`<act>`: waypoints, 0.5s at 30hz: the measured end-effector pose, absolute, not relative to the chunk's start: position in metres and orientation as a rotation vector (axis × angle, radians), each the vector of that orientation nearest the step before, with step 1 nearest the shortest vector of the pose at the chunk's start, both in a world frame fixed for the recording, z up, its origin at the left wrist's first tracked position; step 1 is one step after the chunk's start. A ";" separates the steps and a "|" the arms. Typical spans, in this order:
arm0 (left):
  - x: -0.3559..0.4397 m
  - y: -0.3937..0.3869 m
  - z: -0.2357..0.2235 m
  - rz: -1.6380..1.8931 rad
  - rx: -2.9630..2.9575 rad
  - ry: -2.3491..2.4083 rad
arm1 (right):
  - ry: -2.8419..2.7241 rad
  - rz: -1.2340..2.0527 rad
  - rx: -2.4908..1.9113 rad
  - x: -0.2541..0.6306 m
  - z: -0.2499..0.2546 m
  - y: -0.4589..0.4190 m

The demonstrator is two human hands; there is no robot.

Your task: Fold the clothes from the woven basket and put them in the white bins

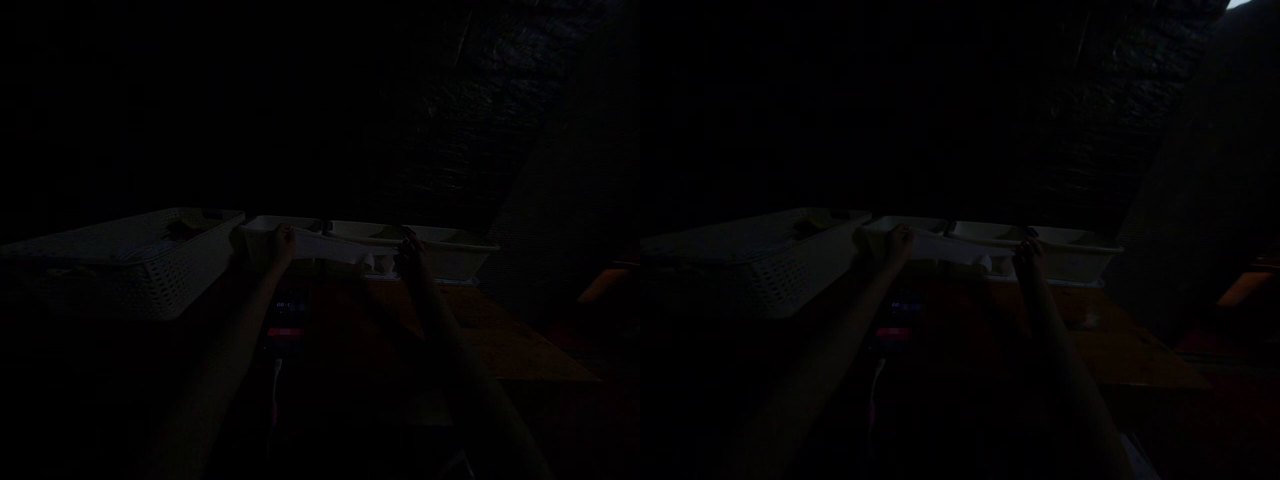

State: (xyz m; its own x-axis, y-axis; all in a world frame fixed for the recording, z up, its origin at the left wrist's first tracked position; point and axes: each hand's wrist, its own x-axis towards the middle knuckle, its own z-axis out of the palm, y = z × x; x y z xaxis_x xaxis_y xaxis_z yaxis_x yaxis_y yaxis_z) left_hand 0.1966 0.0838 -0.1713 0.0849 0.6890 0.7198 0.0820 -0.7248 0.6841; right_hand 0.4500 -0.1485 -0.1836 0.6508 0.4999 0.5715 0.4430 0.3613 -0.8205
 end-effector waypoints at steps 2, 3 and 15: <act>0.197 0.083 -0.172 1.665 1.896 0.757 | -0.819 0.173 -1.089 0.446 -0.183 -0.146; 0.198 0.082 -0.172 1.660 1.886 0.766 | -0.780 0.243 -1.005 0.444 -0.183 -0.145; 0.200 0.070 -0.172 1.645 1.942 0.706 | -1.000 0.114 -1.286 0.424 -0.182 -0.148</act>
State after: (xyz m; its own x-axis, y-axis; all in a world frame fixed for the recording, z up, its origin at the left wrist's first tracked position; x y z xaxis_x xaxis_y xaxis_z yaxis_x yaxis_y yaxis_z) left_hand 0.1997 0.0700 -0.1723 0.1379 0.6676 0.7316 0.0703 -0.7434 0.6651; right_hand 0.4244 -0.1479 -0.1821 0.5964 0.5820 0.5528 0.4426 0.3361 -0.8313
